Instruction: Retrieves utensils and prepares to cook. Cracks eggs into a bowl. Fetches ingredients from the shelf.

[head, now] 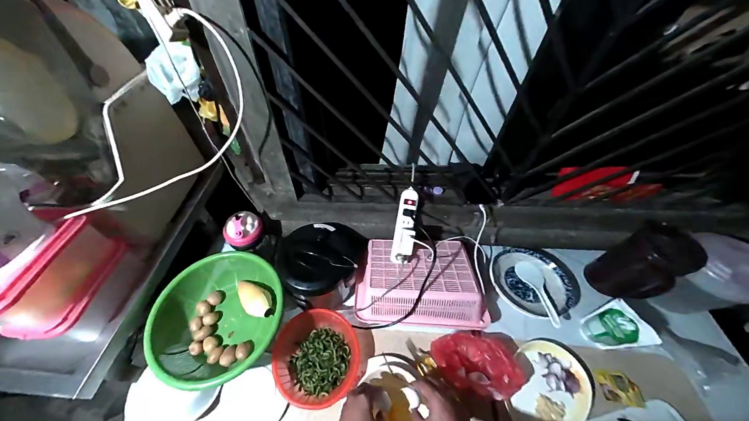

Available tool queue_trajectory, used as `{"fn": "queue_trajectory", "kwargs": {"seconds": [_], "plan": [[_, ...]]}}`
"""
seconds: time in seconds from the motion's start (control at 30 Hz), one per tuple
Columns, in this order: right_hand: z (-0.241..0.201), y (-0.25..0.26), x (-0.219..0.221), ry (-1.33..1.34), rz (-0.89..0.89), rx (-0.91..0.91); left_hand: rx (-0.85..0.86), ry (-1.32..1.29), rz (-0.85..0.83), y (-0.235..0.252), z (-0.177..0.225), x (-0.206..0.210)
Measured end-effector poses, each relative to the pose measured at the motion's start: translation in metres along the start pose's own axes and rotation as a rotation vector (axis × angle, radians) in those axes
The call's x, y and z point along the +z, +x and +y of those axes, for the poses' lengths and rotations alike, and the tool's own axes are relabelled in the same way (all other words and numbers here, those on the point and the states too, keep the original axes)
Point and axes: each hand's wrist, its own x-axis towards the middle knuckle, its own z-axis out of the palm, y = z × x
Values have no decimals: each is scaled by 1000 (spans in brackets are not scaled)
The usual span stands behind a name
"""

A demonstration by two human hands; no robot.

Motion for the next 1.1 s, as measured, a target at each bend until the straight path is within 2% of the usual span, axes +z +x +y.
{"fn": "queue_trajectory", "kwargs": {"seconds": [0.1,0.2,0.4,0.5,0.6,0.7,0.8,0.9,0.97,1.1], "plan": [[-8,-7,-4,-41,54,12,-11,-6,33,-2,11,-6],[-11,-13,-3,-103,6,31,-72,14,-70,-7,16,-6],[-16,-17,-9,-143,-19,41,-150,28,-71,-10,17,-3],[-22,-13,-16,-144,-12,29,-122,30,-4,-9,22,-7],[-16,-18,-4,-146,-46,12,-130,59,-73,-17,21,0],[-20,-16,-7,-138,-25,-20,-60,94,12,-15,32,-1],[-20,-25,-4,-155,-57,9,-123,145,-76,-23,36,5],[-13,-17,0,-100,1,-34,-119,182,-30,-22,39,1],[-8,-23,4,-103,-5,-19,-186,219,-101,-29,39,7],[-12,-23,-5,-68,-13,20,-204,237,-94,-24,42,5]]}}
